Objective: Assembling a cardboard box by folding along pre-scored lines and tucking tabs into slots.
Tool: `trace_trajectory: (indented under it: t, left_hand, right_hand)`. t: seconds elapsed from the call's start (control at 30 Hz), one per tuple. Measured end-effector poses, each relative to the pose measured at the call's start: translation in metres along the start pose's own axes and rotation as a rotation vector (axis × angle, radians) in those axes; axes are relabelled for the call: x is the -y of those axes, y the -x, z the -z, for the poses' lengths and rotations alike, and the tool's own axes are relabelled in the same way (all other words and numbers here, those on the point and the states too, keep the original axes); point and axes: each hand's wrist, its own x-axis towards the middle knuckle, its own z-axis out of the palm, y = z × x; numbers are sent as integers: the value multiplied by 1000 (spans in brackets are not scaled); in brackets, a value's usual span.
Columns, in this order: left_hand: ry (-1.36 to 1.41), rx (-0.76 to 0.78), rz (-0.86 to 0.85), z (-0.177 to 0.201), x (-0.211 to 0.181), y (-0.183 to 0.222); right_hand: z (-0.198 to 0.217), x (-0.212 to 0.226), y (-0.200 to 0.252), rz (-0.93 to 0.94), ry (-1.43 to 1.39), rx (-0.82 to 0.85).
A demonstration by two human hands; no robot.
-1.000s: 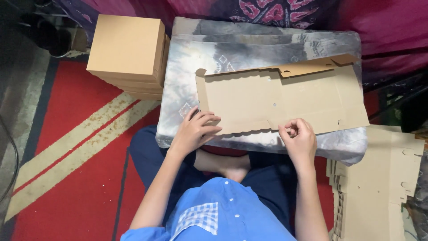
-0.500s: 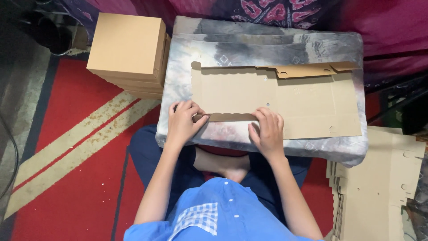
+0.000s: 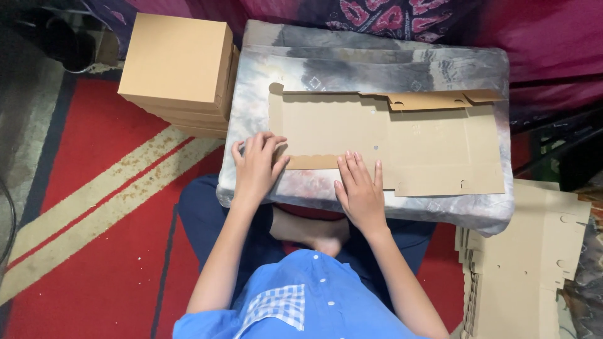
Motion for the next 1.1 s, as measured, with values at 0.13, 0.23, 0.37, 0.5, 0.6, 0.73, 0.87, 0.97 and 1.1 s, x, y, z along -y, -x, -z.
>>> trace_trajectory:
  t: [0.13,0.23,0.37,0.5,0.6,0.73,0.87,0.97,1.1]
  left_hand:
    - [-181,-166,-195,-18,-28,21]
    - [-162,-107,-315,-39,-41,38]
    - [-143,-207,-346,-59,-43,46]
    - [-185,-266,-315,-65,-31,51]
    - [-191,-284,-289,-57,-19,57]
    - [-185,-299,-273,-48,-13,60]
    - [-144,-302,-278,-50,-22,57]
    - [-128,-290,-288,-55,-34,53]
    - [-154,-273,-275,-67,-49,54]
  right_hand:
    - [3,10,5,1,15,13]
    - [0,18,8,28,10,51]
    - [-7,25,13,51,28,22]
    - [-11,15,19,2,51,-13]
    - [-9,-6,27,-29,91,-35]
    - [-4,-12,29,-50,117,-52]
    - [-5,-4,23,-25,102,-72]
    - [-3,12,15,10,96,-88]
    - [-8,31,6,59,20,-105]
